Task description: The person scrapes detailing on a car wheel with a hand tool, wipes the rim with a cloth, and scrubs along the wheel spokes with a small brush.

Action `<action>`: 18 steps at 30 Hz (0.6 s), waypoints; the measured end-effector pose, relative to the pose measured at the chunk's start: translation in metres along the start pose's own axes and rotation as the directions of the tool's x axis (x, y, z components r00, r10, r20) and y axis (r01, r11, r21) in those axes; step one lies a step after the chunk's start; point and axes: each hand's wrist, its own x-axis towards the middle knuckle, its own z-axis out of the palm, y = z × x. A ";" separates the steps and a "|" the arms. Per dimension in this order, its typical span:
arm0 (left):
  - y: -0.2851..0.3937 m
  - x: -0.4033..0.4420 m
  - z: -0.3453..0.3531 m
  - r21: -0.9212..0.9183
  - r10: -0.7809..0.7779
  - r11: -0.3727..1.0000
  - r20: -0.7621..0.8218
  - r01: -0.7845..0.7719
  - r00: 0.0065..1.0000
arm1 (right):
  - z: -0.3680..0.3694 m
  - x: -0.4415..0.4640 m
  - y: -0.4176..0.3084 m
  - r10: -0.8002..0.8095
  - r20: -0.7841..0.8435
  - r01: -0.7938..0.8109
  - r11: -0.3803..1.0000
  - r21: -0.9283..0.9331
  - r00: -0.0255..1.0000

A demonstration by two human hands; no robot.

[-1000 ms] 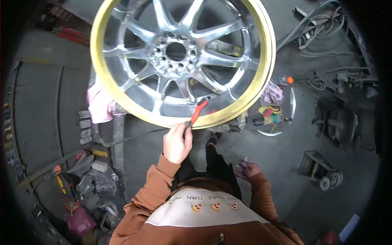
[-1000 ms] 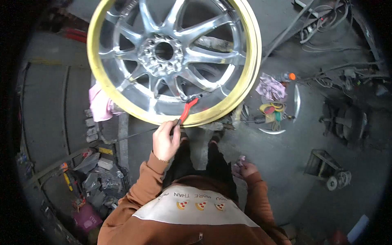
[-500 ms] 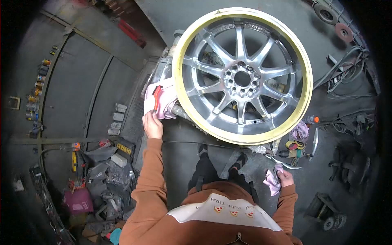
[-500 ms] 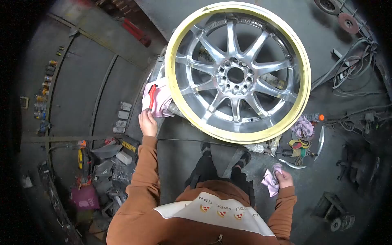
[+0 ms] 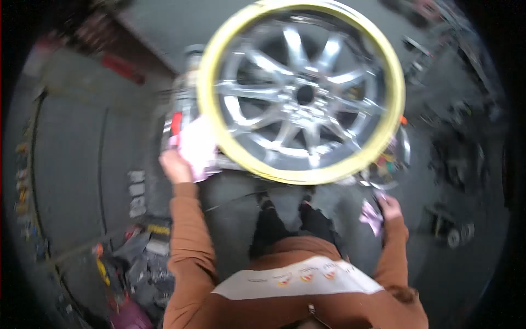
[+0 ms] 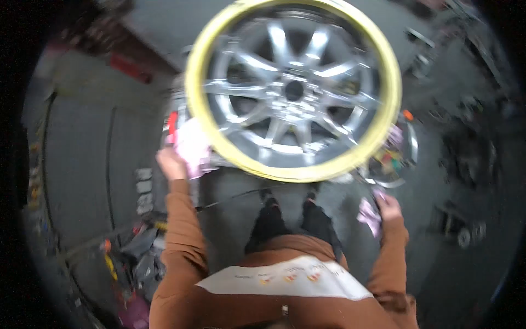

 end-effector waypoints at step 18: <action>0.058 0.014 -0.046 0.206 -0.148 0.959 -0.219 0.194 0.964 | -0.083 0.122 -0.005 -0.216 0.167 -0.028 0.528 0.849 0.962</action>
